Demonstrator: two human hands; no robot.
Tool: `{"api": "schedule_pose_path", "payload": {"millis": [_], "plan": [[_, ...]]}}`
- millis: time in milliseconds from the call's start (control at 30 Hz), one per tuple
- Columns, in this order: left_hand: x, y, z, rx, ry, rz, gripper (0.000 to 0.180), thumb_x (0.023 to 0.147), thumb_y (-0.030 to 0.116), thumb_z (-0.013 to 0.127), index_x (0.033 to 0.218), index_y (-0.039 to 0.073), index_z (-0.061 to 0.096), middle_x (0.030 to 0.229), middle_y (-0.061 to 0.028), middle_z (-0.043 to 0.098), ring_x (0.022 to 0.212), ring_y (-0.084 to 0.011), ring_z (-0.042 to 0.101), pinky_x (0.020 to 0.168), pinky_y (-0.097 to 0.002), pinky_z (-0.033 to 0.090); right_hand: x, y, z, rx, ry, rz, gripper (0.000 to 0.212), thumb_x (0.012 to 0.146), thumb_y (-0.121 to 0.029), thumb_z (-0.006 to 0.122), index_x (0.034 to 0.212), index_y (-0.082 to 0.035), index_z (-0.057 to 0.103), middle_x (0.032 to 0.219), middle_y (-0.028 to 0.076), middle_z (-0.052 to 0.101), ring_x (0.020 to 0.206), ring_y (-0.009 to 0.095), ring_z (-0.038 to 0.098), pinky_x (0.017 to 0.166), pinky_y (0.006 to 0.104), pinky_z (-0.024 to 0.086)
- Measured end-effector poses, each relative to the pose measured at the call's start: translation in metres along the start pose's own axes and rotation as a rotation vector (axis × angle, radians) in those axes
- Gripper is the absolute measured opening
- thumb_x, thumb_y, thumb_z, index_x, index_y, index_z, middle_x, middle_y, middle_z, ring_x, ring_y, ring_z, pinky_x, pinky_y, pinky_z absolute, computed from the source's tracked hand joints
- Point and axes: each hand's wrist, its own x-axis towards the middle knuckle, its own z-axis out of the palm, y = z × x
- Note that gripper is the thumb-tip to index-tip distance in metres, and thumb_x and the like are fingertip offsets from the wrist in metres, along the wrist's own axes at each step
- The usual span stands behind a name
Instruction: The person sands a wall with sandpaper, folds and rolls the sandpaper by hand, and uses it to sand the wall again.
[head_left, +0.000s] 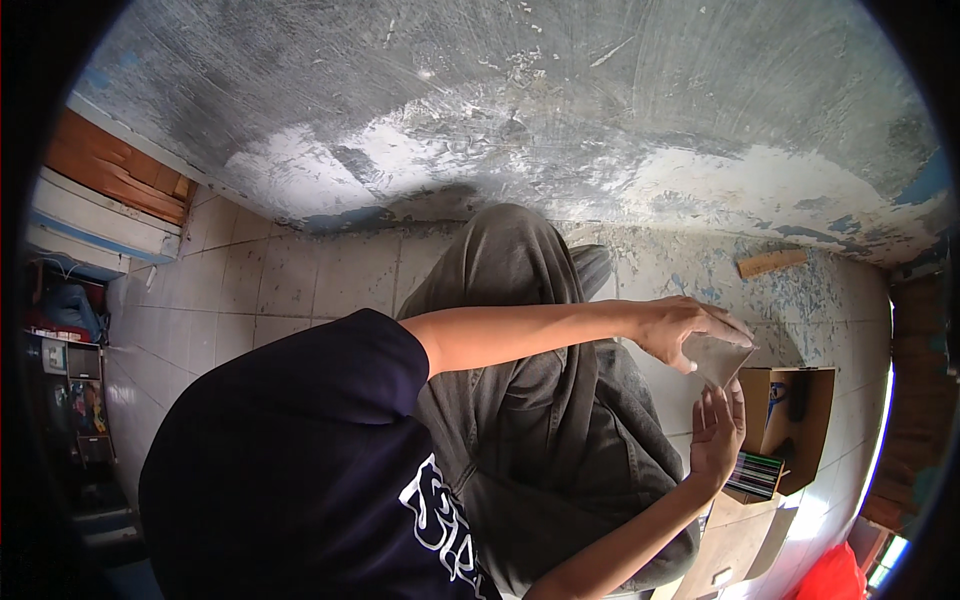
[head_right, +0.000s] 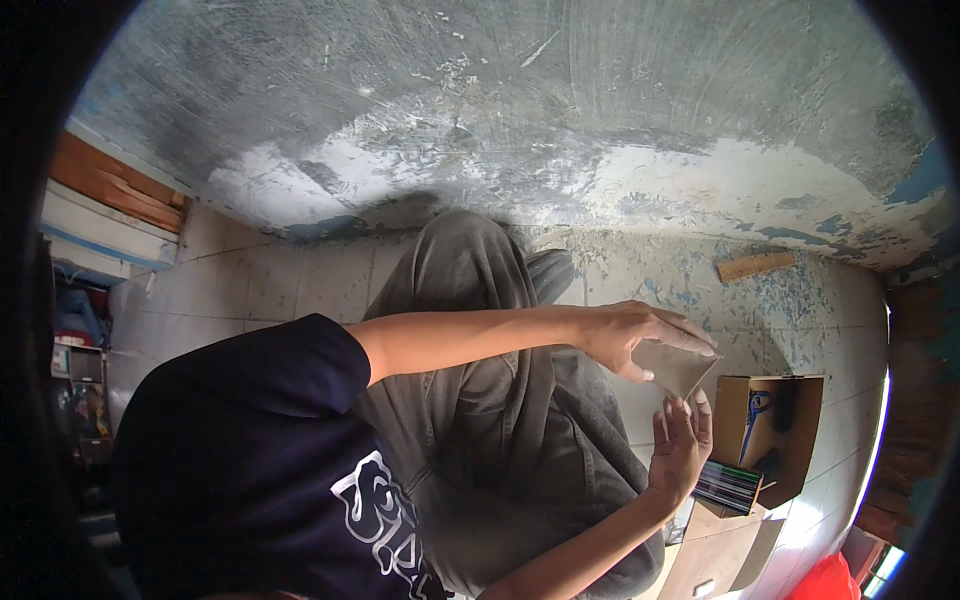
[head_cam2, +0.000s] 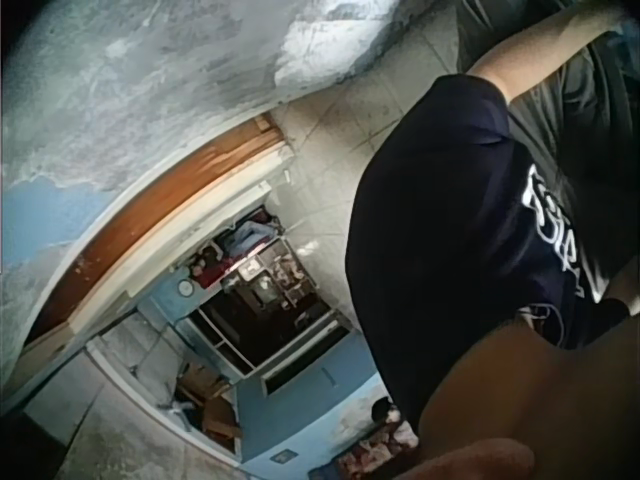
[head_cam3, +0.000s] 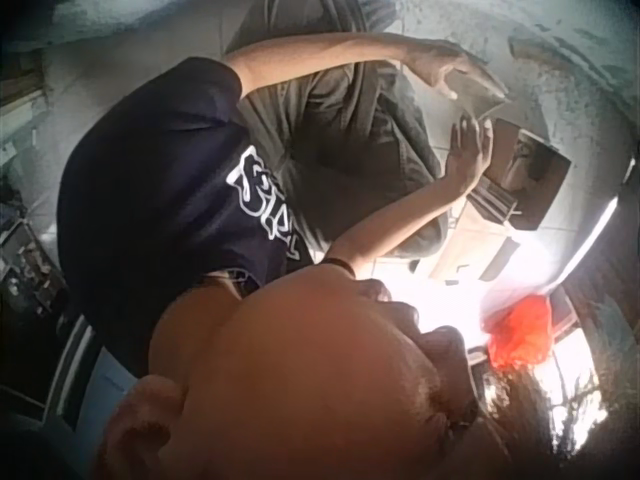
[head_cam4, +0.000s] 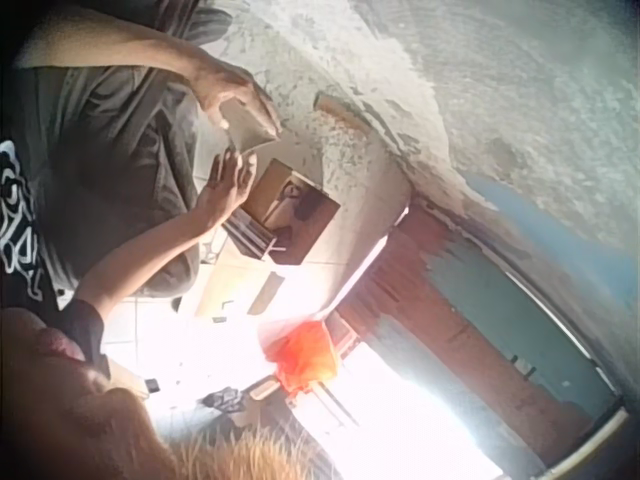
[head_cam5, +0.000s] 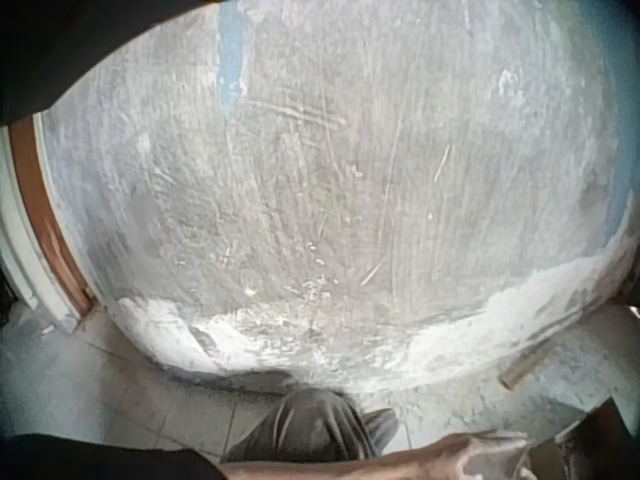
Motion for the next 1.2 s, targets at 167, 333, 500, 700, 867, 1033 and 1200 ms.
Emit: {"api": "schedule_pose_path", "payload": {"millis": [167,333,500,700,867,1033,1200], "plan": [[0.000,0.000,0.001,-0.016,-0.020,0.012,0.075,0.061,0.005,0.066,0.131,0.020,0.041,0.133,-0.0028,0.042,0.118,-0.0233,0.044,0.100,-0.0345,0.037,-0.002,-0.001,0.007,-0.040,0.008,0.006,0.036,0.082,-0.006,0.058,0.116,-0.013,0.051,0.099,-0.001,0.059,0.091,0.008,0.055,0.081,0.0241,0.044],[-0.001,0.002,0.001,-0.041,-0.029,0.022,0.075,0.060,0.004,0.065,0.130,0.019,0.042,0.132,-0.0039,0.042,0.115,-0.0239,0.046,0.097,-0.0345,0.040,-0.001,0.001,0.009,-0.057,0.013,0.019,0.036,0.082,-0.005,0.057,0.116,-0.013,0.050,0.097,-0.002,0.059,0.088,0.006,0.055,0.080,0.0237,0.044],[-0.002,0.004,0.005,-0.023,-0.035,0.029,0.077,0.059,0.003,0.065,0.131,0.019,0.042,0.132,-0.0027,0.043,0.113,-0.0230,0.048,0.093,-0.0335,0.042,0.001,0.005,0.006,-0.078,0.032,0.008,0.035,0.081,-0.006,0.058,0.114,-0.012,0.051,0.098,-0.002,0.059,0.089,0.007,0.055,0.079,0.0240,0.044],[0.000,0.001,0.008,0.040,-0.002,0.026,0.077,0.059,0.003,0.064,0.130,0.021,0.042,0.132,-0.0007,0.043,0.112,-0.0221,0.049,0.091,-0.0324,0.044,0.002,0.004,0.005,-0.125,0.051,0.038,0.028,0.082,-0.010,0.059,0.110,-0.008,0.054,0.103,0.003,0.060,0.098,0.013,0.056,0.079,0.0261,0.045],[0.000,-0.003,0.000,0.062,0.005,-0.007,0.075,0.060,0.004,0.063,0.130,0.022,0.042,0.132,0.0002,0.043,0.112,-0.0220,0.048,0.089,-0.0318,0.045,0.002,-0.002,0.011,-0.148,0.023,0.053,0.026,0.083,-0.014,0.059,0.107,-0.005,0.057,0.105,0.005,0.059,0.099,0.016,0.057,0.078,0.0281,0.047],[-0.003,-0.003,-0.003,0.129,0.018,0.048,0.072,0.061,0.003,0.061,0.129,0.023,0.044,0.131,0.0008,0.044,0.108,-0.0201,0.051,0.082,-0.0309,0.049,0.003,0.000,0.015,-0.112,0.019,0.047,0.024,0.081,-0.013,0.061,0.102,-0.003,0.057,0.099,0.007,0.062,0.092,0.020,0.060,0.073,0.0308,0.047],[-0.011,0.005,0.002,0.049,0.113,0.063,0.065,0.061,0.006,0.061,0.124,0.019,0.051,0.128,0.0003,0.047,0.106,-0.0215,0.052,0.077,-0.0313,0.047,0.001,0.006,0.012,-0.139,-0.001,0.072,0.020,0.082,-0.017,0.061,0.100,-0.008,0.057,0.098,0.004,0.062,0.093,0.018,0.058,0.073,0.0302,0.044]]}}
